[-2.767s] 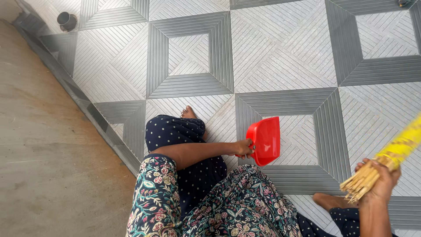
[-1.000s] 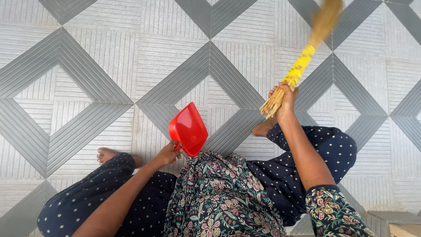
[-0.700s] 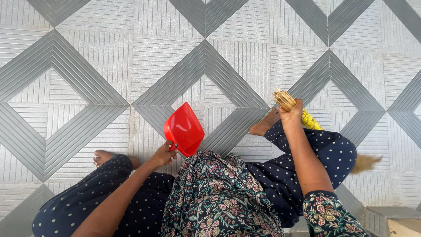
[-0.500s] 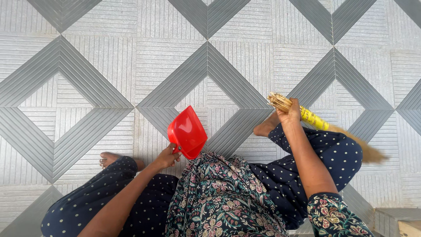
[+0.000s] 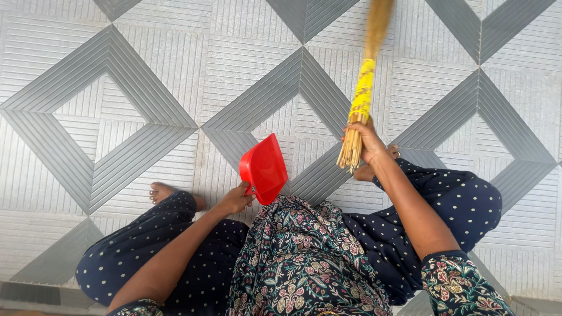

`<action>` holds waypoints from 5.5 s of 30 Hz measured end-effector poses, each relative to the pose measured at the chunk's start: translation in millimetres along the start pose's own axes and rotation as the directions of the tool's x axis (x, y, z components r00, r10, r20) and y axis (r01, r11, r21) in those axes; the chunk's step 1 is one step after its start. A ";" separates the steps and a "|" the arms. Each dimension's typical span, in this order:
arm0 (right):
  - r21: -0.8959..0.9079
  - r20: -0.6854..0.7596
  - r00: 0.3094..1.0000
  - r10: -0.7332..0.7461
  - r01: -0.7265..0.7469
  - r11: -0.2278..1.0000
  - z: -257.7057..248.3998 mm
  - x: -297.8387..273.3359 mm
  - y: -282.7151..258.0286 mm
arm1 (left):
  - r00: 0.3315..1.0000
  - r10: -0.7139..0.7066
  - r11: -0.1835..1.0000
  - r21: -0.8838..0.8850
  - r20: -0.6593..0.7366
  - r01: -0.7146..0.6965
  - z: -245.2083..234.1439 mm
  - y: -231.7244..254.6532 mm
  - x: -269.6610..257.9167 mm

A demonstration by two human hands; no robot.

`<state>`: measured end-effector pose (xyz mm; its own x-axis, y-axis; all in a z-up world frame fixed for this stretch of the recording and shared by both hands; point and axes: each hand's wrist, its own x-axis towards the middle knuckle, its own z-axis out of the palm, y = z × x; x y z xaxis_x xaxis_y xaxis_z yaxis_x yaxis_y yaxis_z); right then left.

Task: The person sits on a tiled floor and sweeps dust into a red dustpan using a traditional straw broom. They repeatedly sweep small areas and gather the debris into the dustpan held in their left hand.

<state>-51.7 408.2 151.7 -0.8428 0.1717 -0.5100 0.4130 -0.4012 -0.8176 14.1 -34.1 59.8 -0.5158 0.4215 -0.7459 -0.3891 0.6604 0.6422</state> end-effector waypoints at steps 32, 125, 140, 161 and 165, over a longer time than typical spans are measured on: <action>0.457 -0.488 0.829 -0.272 0.509 0.730 -114.8 31.2 -46.7 | 0.997 0.054 0.995 0.086 -0.059 -0.049 -5.6 -8.2 -7.0; -0.106 0.155 0.958 0.240 -0.225 0.969 26.3 2.9 42.2 | 0.957 -0.091 0.827 -0.556 -0.275 -0.081 -14.1 -9.7 23.7; -0.326 0.312 0.915 0.255 -0.148 0.933 89.7 -65.4 7.5 | 0.883 -0.130 0.769 -0.608 -0.452 -0.198 -44.7 -37.1 47.5; 0.644 -0.428 0.880 0.205 0.138 0.752 -118.0 30.6 72.8 | 0.948 -0.117 0.818 -0.570 -0.295 -0.077 -23.4 -20.1 13.5; 0.497 -0.406 0.887 0.218 0.015 0.867 -92.6 20.0 106.5 | 0.952 -0.117 0.822 -0.565 -0.284 -0.068 -21.4 -23.3 16.6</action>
